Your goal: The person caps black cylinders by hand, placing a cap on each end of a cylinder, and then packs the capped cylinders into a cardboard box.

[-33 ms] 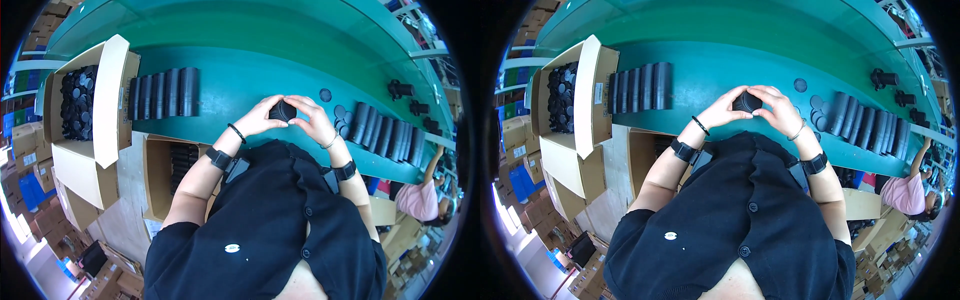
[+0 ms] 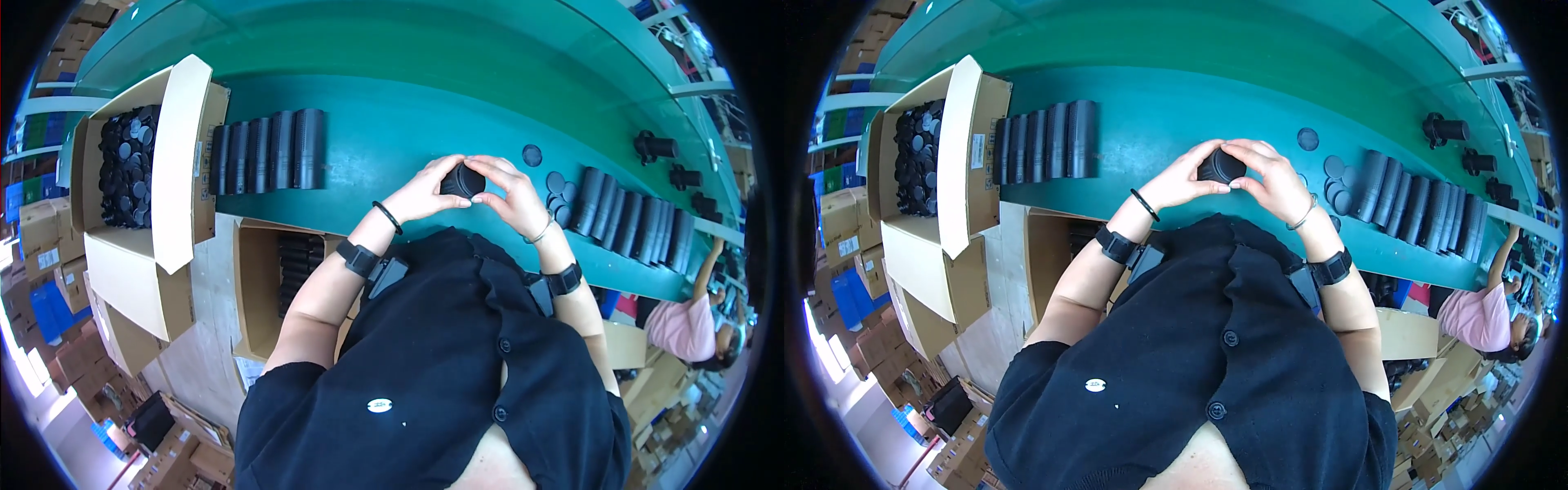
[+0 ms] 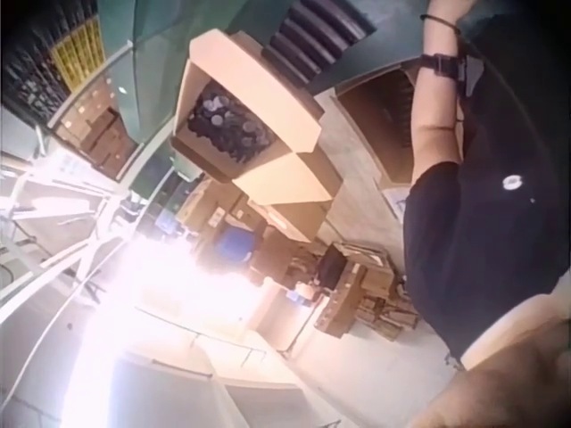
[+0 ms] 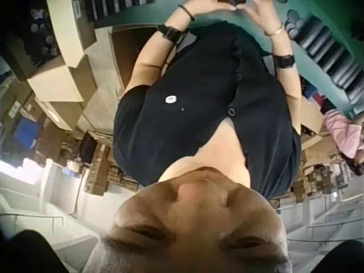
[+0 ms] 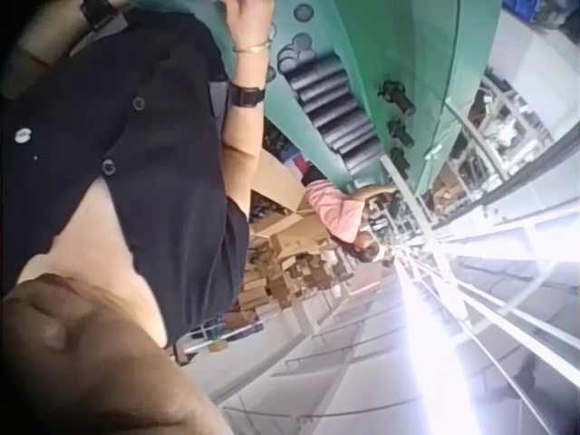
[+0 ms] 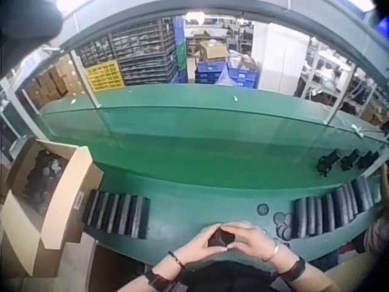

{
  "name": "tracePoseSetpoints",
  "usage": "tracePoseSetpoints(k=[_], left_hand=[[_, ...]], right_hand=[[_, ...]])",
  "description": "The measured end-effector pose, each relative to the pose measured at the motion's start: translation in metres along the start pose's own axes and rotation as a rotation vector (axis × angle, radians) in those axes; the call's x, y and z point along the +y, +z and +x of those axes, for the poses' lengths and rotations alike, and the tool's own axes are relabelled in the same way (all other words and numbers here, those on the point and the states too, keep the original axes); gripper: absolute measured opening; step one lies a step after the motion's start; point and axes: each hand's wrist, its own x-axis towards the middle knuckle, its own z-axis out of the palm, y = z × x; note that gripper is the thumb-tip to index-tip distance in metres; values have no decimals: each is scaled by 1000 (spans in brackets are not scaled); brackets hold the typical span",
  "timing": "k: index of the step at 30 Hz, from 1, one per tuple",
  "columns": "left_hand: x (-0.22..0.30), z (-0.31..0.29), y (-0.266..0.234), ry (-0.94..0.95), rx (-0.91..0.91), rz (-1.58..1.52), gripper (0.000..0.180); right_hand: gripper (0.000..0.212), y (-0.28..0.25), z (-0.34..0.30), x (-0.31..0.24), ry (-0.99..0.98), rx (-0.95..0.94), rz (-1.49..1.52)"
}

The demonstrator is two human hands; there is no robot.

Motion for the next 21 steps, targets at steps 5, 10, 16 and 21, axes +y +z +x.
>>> tracePoseSetpoints(k=[5,10,16,21], left_hand=[[9,-1,1,46,4,204,77],[10,0,4,12,12,190,71],[11,-2,7,1,70,152,68],[9,0,8,28,90,232,64]], right_hand=[[52,1,-1,1,-18,-9,-14],[53,3,0,-2,14,9,-29],[53,3,0,-4,10,5,-52],[52,4,3,-4,2,21,-49]])
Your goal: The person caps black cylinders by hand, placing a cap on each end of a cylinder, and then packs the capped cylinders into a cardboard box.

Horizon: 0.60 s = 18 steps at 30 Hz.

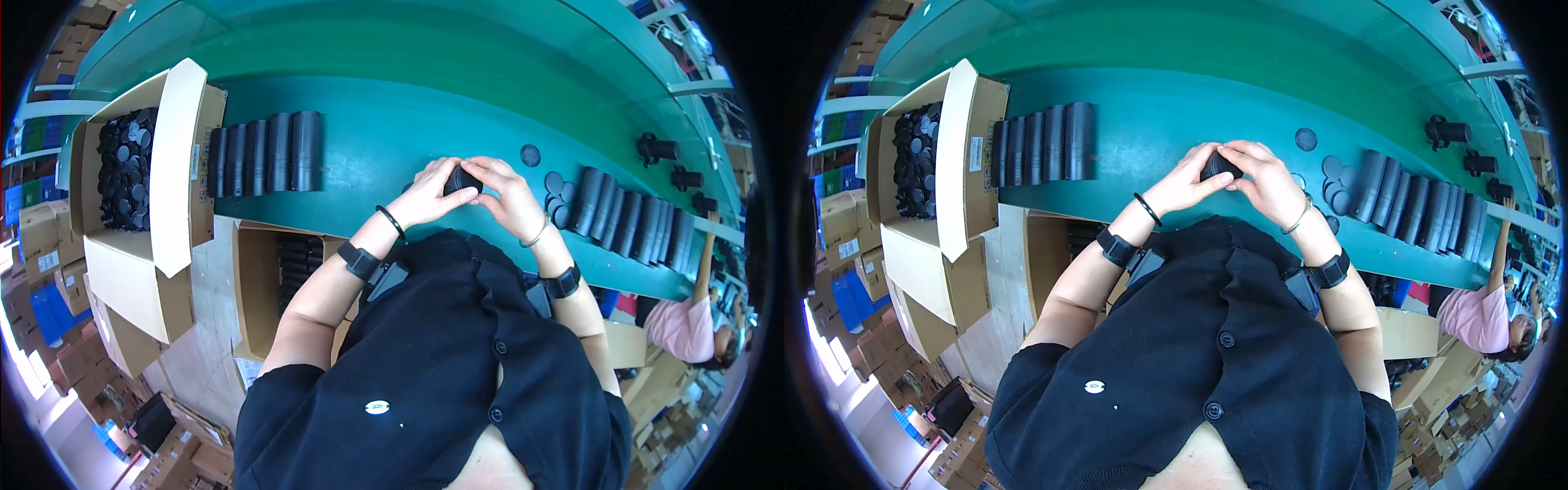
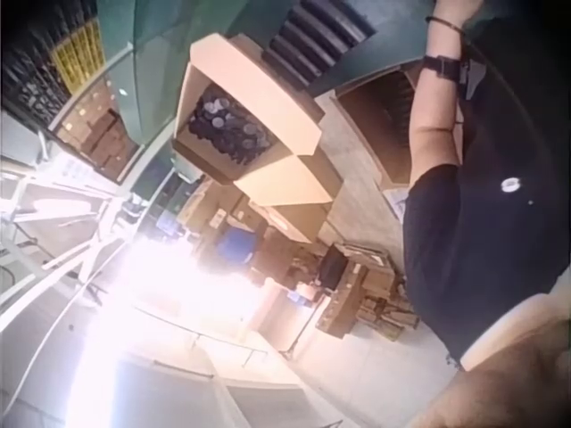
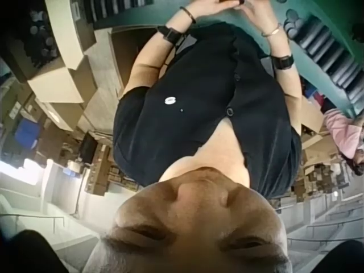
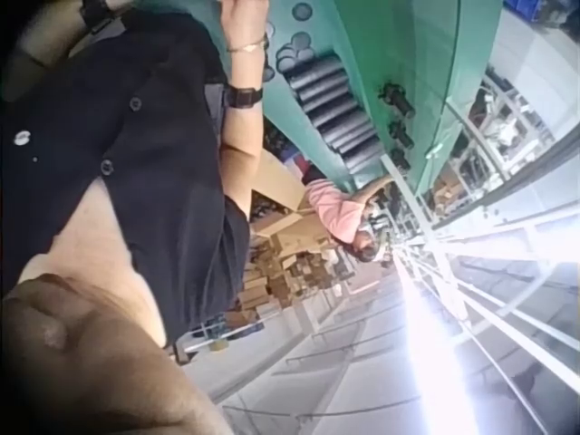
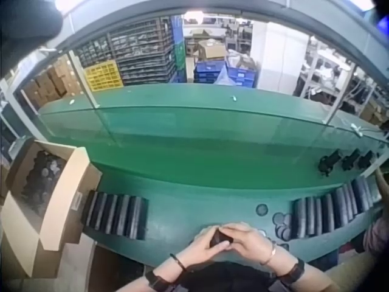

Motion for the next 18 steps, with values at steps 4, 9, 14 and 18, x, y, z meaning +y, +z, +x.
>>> tracePoseSetpoints(k=[4,9,14,18], left_hand=[[2,2,2,17,15,22,61],[0,2,3,0,35,7,59],[6,2,-1,-29,-38,20,57],[4,2,-1,-35,-14,35,54]], right_hand=[[50,1,1,0,9,6,-54],[49,2,1,-2,33,21,3],[48,-2,5,-8,19,-33,-120],[48,0,9,-11,5,-49,-127]])
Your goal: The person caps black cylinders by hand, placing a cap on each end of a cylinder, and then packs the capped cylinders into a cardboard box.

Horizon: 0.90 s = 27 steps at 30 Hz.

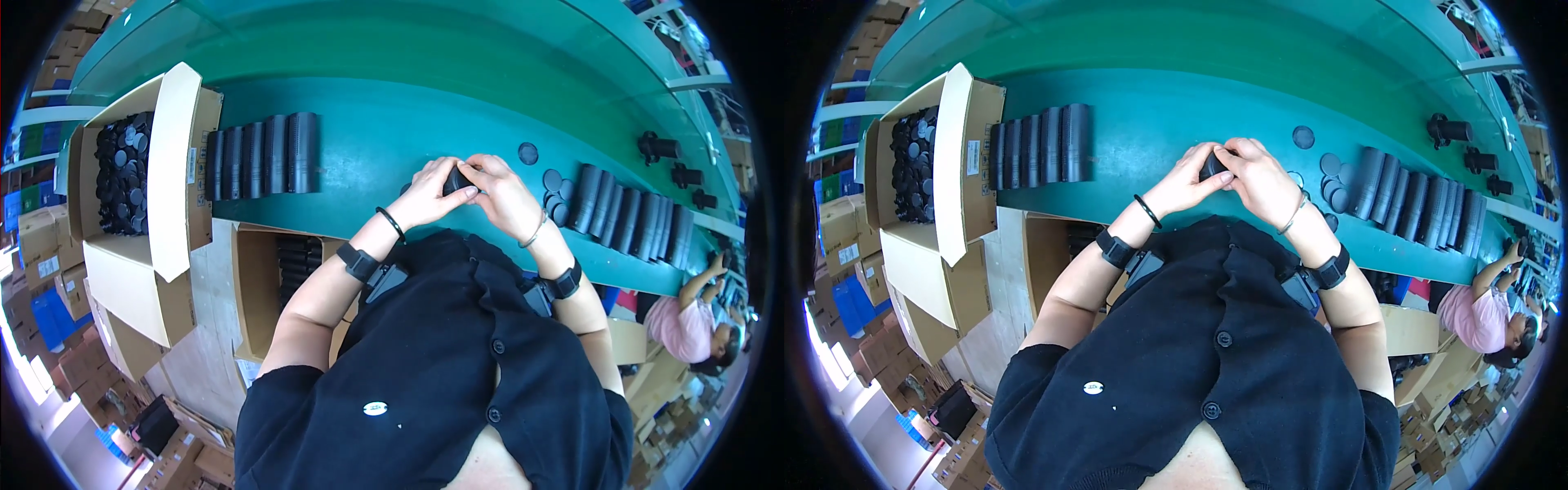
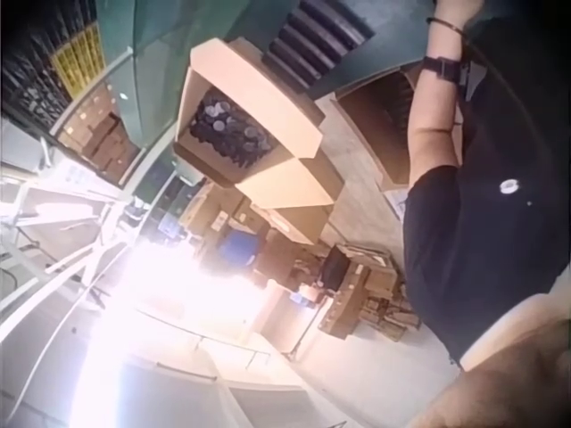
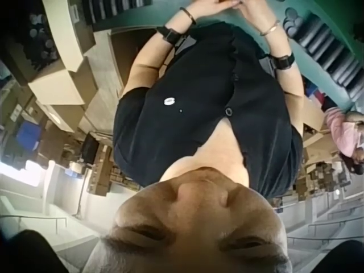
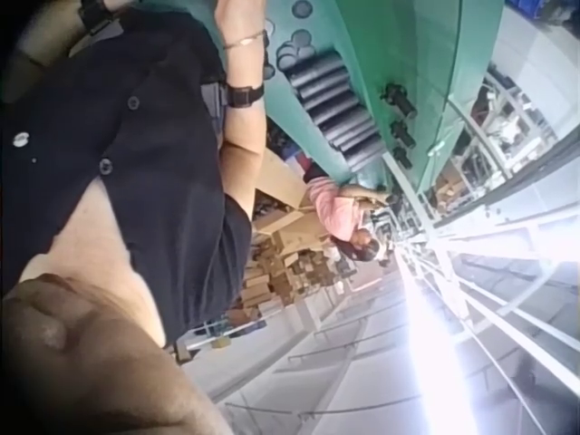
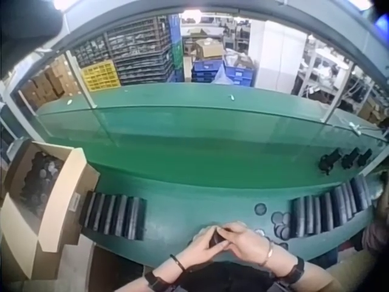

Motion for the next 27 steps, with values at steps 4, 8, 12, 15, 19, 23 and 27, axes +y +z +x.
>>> tracePoseSetpoints(k=[4,8,12,15,19,23,27], left_hand=[[-3,1,0,-5,10,18,52],[-6,2,0,-39,-1,-66,51],[-8,-1,1,4,69,-176,59],[-8,-2,-7,39,67,-220,60],[-11,-1,-7,-39,63,-325,47],[-5,2,-6,-62,26,-306,39],[4,0,-8,-50,33,-329,41]], right_hand=[[50,1,2,4,-1,3,2],[47,3,-4,17,71,3,362],[32,24,-6,44,265,49,822],[40,32,2,49,134,40,694],[61,12,5,32,47,-23,544],[62,7,10,32,-29,-24,293],[59,-1,13,24,-54,-83,103]])
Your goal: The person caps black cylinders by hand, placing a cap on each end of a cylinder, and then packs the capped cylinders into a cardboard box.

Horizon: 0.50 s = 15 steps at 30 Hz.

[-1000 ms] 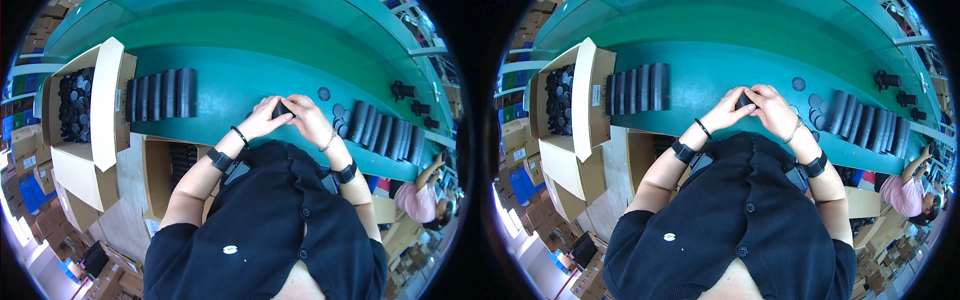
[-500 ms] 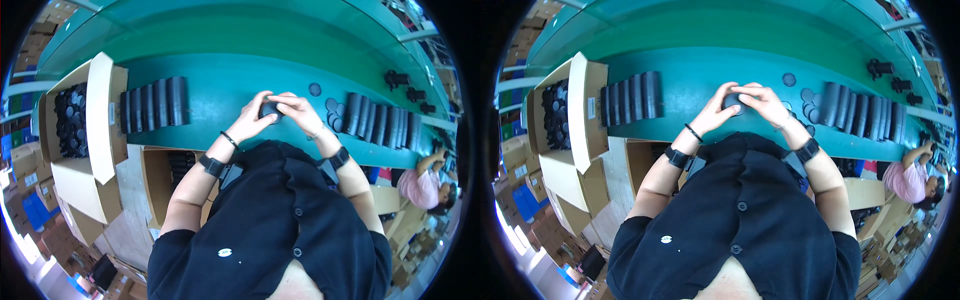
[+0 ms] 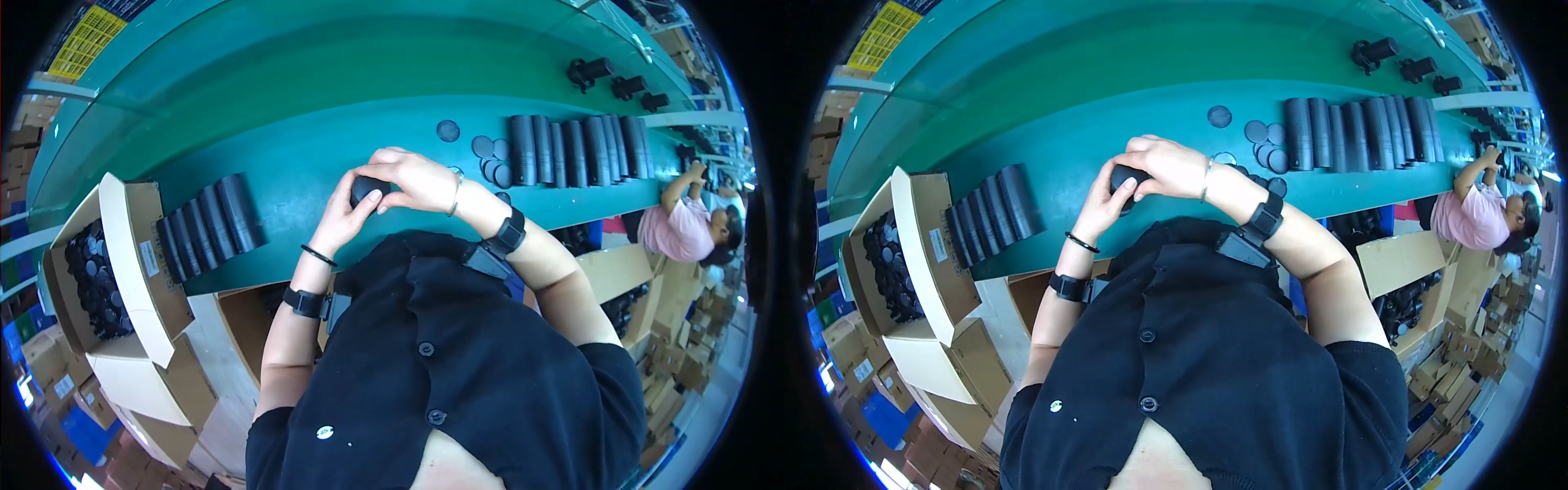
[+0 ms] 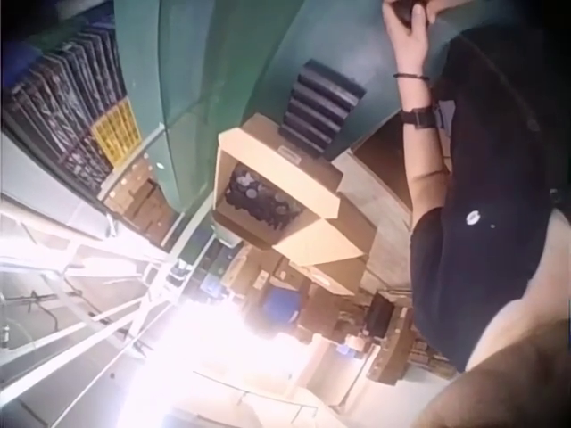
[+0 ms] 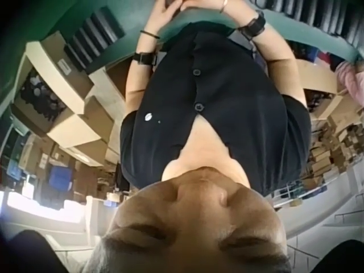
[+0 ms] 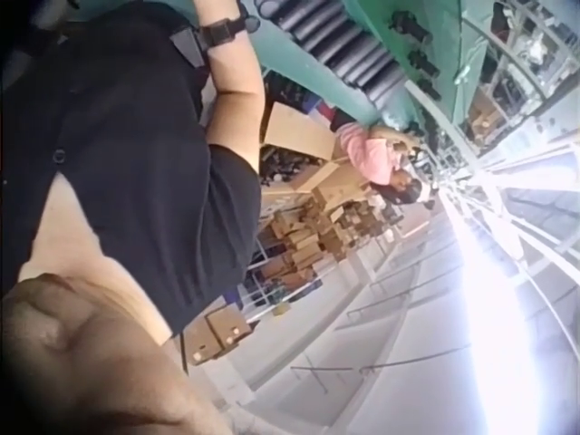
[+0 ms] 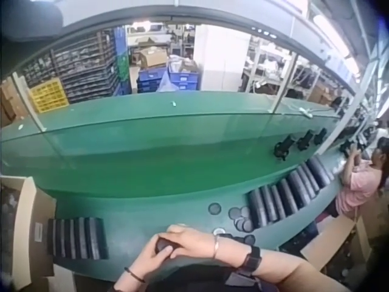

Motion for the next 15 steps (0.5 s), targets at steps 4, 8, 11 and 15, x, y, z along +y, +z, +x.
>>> tracePoseSetpoints(k=[4,8,11,15], left_hand=[[-14,-3,2,-11,-30,78,53],[-9,0,8,110,-50,241,61],[-10,-2,10,98,-55,297,64],[-8,-4,9,118,-68,345,66]], right_hand=[[56,-6,-5,-5,-68,3,-33],[56,-8,-18,1,4,43,80],[57,-4,-19,-4,5,65,108],[60,-7,-19,-2,41,30,120]])
